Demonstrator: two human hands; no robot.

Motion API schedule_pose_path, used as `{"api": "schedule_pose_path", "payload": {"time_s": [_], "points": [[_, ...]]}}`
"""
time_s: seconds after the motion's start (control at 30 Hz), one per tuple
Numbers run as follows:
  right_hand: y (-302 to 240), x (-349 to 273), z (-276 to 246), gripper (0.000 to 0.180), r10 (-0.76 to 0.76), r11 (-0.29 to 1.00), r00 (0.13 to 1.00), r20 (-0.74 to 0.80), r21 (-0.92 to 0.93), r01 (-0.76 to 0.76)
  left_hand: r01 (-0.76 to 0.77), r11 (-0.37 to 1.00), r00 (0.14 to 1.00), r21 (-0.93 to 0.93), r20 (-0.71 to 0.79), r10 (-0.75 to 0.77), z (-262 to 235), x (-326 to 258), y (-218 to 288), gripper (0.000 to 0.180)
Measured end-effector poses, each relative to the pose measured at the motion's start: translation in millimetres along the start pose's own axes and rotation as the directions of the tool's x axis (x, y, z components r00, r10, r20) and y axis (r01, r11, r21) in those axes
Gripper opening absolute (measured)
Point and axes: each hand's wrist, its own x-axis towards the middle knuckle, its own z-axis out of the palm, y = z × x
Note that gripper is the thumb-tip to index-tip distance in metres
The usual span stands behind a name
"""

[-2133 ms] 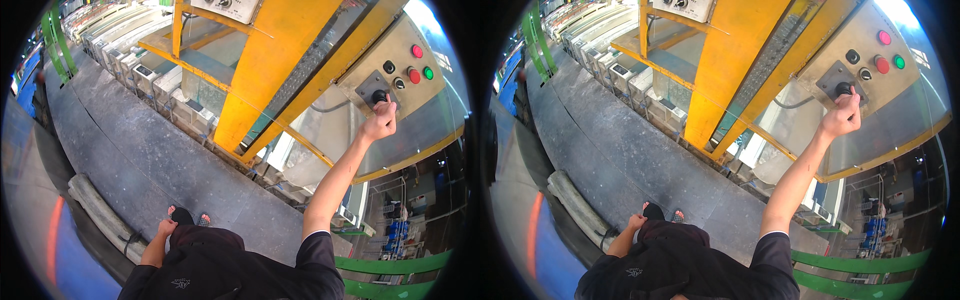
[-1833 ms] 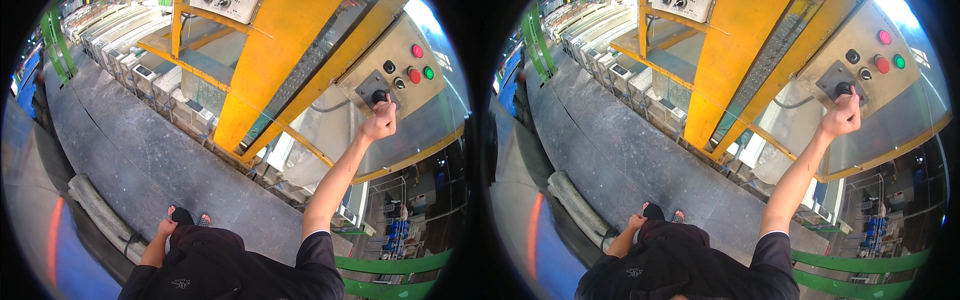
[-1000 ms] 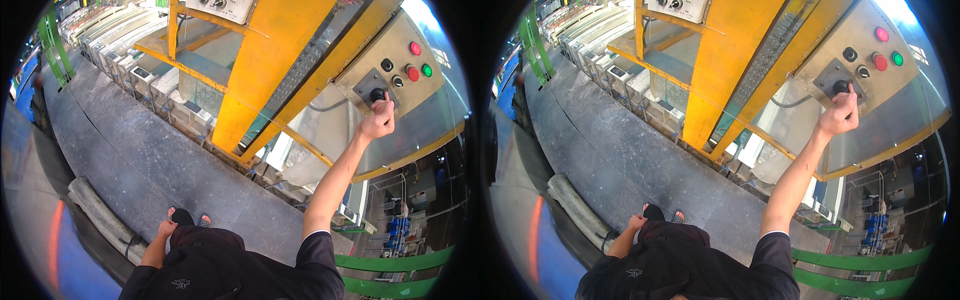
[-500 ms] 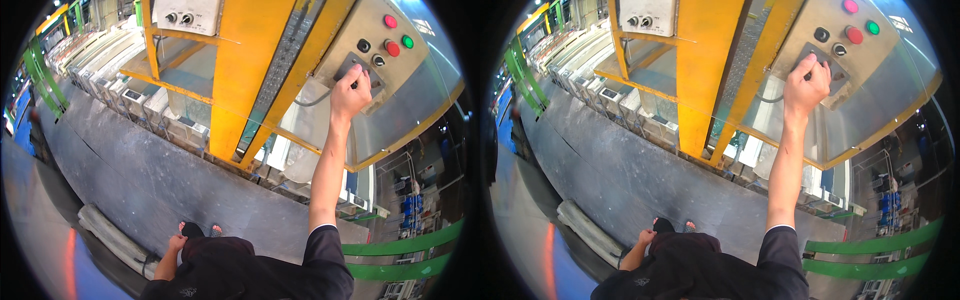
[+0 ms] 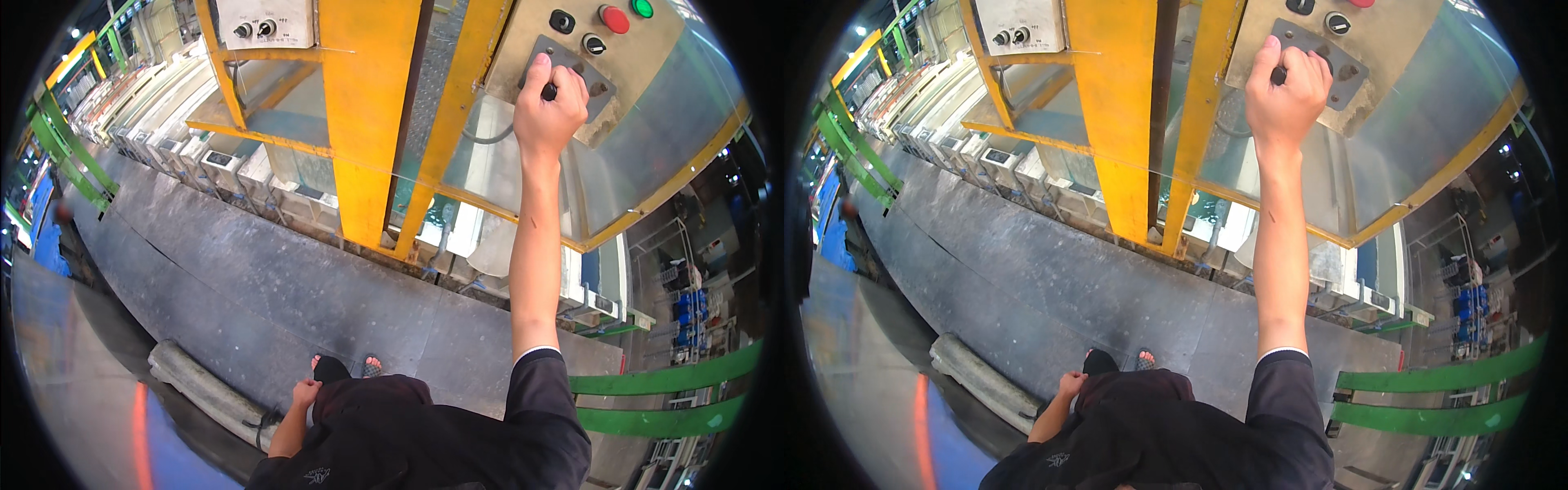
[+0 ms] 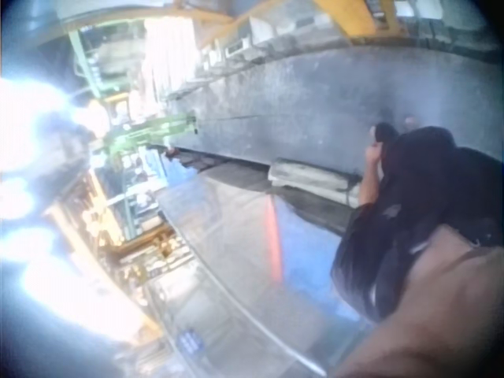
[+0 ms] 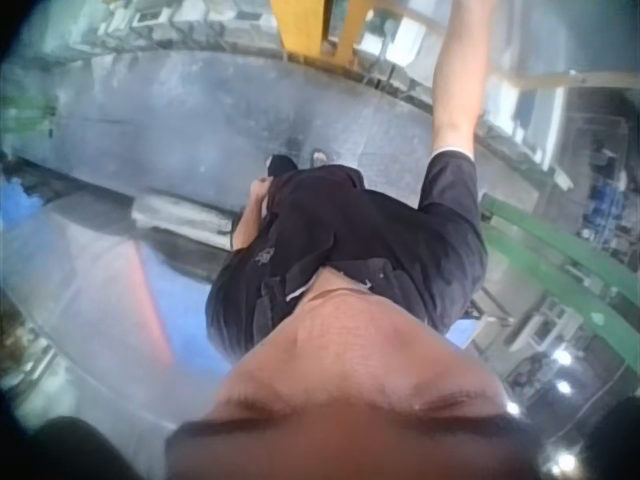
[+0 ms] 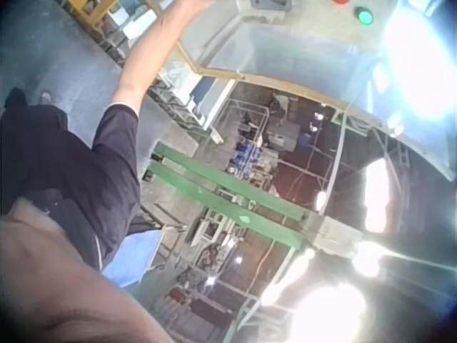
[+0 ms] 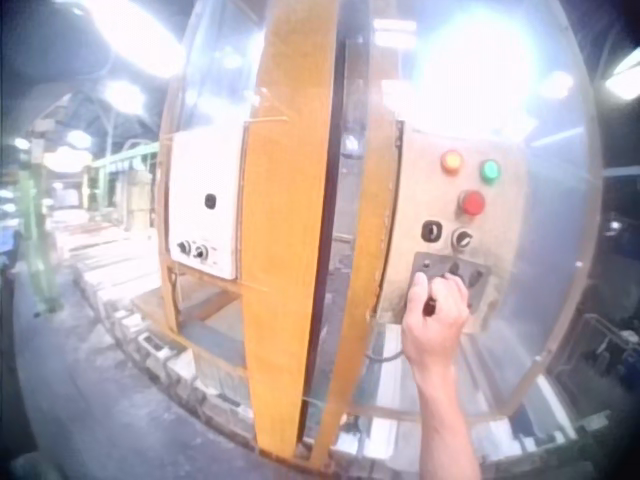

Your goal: The person stands at a yellow industrial control panel and repeatedly turns a black rotary knob with their right hand. The camera remains in a first-person view focused on the panel and the operator's hand throughout the sequence.

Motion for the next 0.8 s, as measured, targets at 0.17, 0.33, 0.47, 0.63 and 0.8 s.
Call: {"api": "schedule_pose_path", "payload": {"time_s": [0.17, 0.33, 0.47, 0.63, 0.8], "points": [[-3.5, -1.1, 8.8, 0.031, -0.025, 1.0, 0.999, -0.02, 0.016, 0.025, 0.014, 0.998, 1.0, -0.056, -0.006, -0.015, 8.4, -1.2, -3.9, 0.034], [-11.3, -1.1, 17.7, 0.03, -0.058, 0.998, 0.998, 0.011, 0.037, 0.057, 0.034, 0.998, 0.999, -0.054, -0.027, -0.035, 15.3, -10.0, 4.0, 0.034], [-20.4, -1.7, 30.9, 0.031, -0.071, 0.995, 0.996, 0.055, 0.071, 0.067, 0.041, 0.997, 0.998, -0.063, -0.054, -0.045, 12.0, -14.2, 7.5, 0.034], [-37.6, -0.3, 47.8, 0.03, -0.081, 0.992, 0.987, 0.136, 0.107, 0.066, 0.096, 0.99, 0.993, -0.104, -0.052, -0.102, 16.8, -14.9, -2.7, 0.035], [-50.6, 2.1, 71.8, 0.03, -0.099, 0.988, 0.981, 0.167, 0.131, 0.077, 0.118, 0.981, 0.991, -0.152, -0.045, -0.126, 15.4, -20.0, 0.7, 0.035]]}}
